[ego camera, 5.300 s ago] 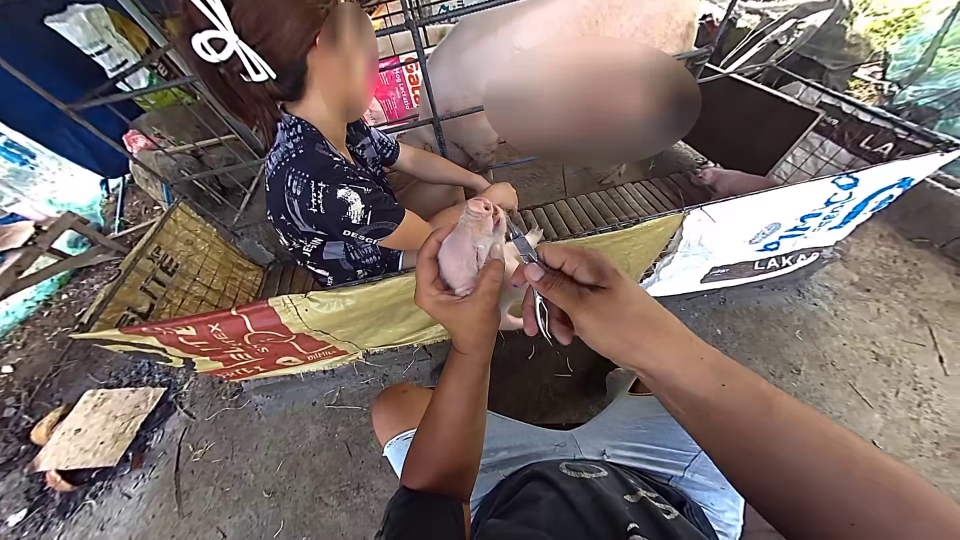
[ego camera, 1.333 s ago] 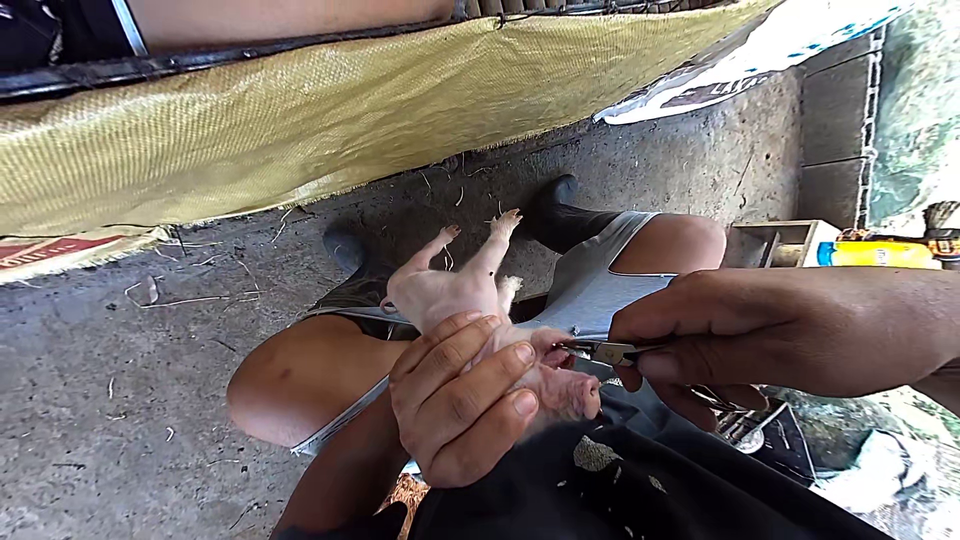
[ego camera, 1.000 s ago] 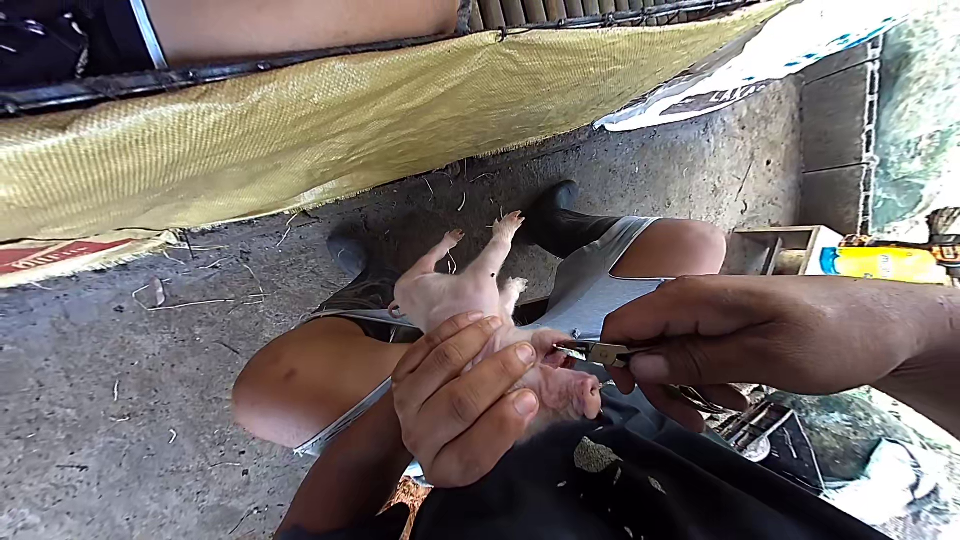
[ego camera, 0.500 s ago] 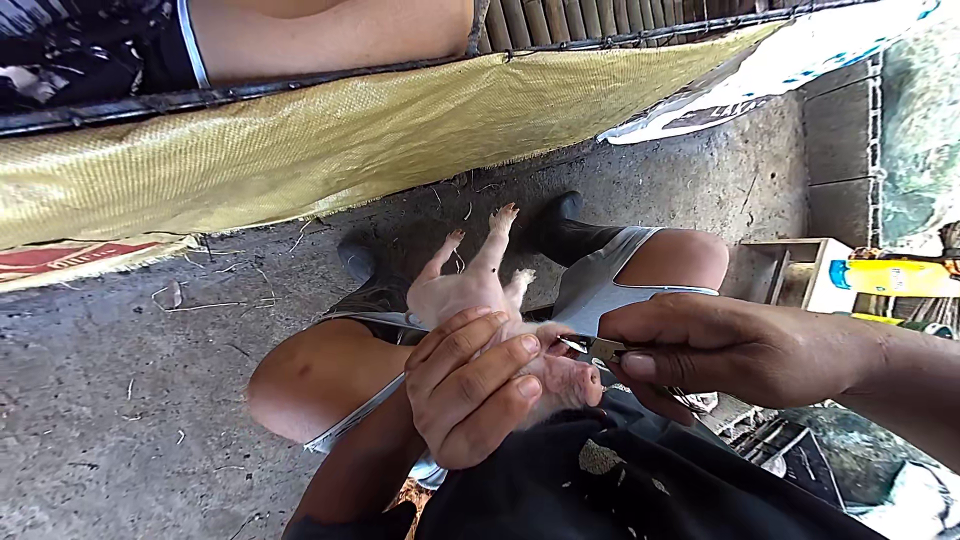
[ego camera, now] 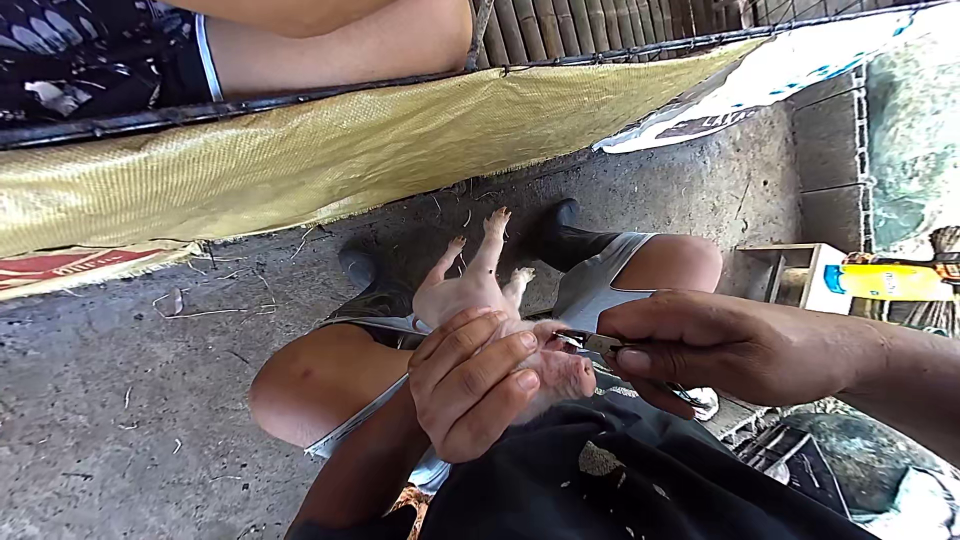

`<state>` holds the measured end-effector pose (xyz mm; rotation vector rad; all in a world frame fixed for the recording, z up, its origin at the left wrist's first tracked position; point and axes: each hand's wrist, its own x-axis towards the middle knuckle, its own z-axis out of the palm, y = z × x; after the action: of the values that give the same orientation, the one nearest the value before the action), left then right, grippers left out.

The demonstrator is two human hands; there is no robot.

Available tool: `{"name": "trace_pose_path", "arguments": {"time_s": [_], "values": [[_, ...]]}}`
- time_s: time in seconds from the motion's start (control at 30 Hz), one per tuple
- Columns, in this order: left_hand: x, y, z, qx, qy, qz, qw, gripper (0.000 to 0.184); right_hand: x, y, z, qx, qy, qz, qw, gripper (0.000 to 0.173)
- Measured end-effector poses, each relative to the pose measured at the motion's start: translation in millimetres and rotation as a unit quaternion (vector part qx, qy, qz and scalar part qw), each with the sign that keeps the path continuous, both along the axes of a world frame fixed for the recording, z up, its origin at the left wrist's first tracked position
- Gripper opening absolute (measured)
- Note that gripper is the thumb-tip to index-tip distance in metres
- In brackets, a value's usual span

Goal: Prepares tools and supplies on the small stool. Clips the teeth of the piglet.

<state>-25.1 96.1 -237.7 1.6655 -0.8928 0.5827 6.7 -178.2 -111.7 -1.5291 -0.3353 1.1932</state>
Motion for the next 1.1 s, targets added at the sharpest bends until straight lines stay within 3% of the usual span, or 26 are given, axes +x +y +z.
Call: {"name": "trace_pose_path", "arguments": {"time_s": [0.17, 0.37, 0.57, 1.1], "values": [[3, 2, -1, 0.005, -0.008, 0.001, 1.0, 0.032, 1, -4, 4, 0.013, -0.048, 0.016, 0.999, 0.025], [1, 0, -1, 0.012, -0.005, -0.002, 1.0, 0.027, 17, -3, 30, -0.11, -0.013, 0.056, 0.992, 0.028], [0, -2, -1, 0.012, -0.019, -0.005, 1.0, 0.031, 27, 8, 36, -0.163, 0.032, 0.097, 0.981, 0.027], [1, -3, 3, 0.013, -0.032, 0.007, 0.999, 0.033, 26, 9, 34, -0.145, 0.099, 0.071, 0.982, 0.028]]}}
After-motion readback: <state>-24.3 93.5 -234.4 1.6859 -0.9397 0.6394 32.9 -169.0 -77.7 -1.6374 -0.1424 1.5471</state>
